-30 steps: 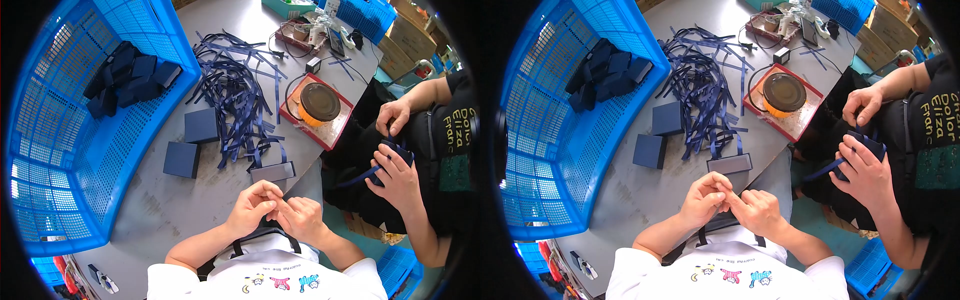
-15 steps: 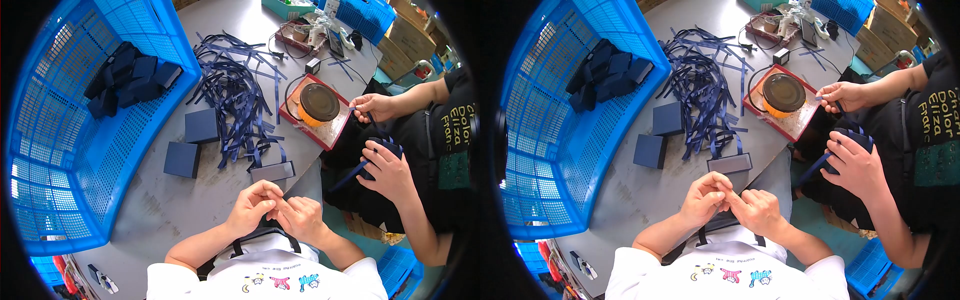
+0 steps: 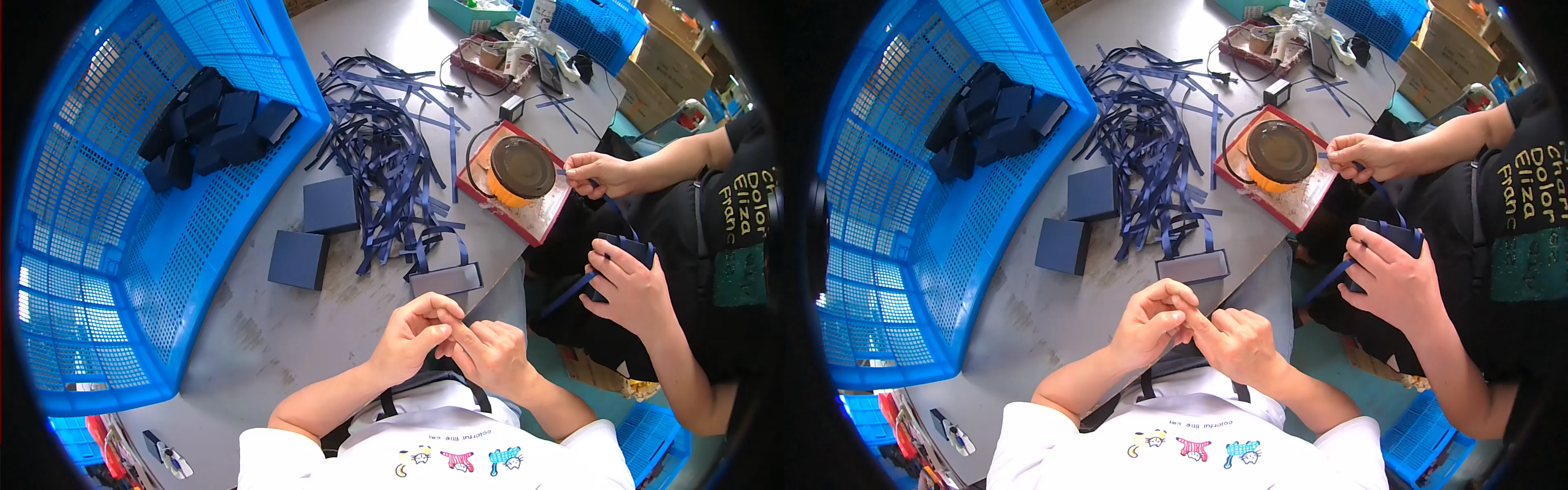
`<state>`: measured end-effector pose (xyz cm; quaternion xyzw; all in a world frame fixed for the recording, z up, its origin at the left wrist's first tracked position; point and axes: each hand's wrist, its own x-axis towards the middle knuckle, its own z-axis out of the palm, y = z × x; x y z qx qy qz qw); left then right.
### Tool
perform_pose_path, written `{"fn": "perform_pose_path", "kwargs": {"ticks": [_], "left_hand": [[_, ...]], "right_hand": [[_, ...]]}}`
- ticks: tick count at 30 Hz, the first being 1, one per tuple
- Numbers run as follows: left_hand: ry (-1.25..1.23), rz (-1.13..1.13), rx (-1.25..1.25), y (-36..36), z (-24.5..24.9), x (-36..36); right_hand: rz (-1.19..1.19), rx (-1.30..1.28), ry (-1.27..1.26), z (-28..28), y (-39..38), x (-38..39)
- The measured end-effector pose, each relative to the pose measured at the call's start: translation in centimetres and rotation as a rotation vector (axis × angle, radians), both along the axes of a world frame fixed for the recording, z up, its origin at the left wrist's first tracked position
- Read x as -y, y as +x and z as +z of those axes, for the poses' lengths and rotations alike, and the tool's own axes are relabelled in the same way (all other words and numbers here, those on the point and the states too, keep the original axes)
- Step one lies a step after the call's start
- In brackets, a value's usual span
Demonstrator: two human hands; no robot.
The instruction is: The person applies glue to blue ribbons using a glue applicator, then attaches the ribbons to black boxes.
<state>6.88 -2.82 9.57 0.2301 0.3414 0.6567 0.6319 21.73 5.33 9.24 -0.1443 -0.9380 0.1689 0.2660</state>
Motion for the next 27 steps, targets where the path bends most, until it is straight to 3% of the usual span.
{"fn": "perform_pose_path", "kwargs": {"ticks": [27], "left_hand": [[0.054,-0.023,-0.011,-0.26,0.06,0.01]], "right_hand": [[0.007,-0.001,-0.033,0.59,-0.16,-0.05]]}}
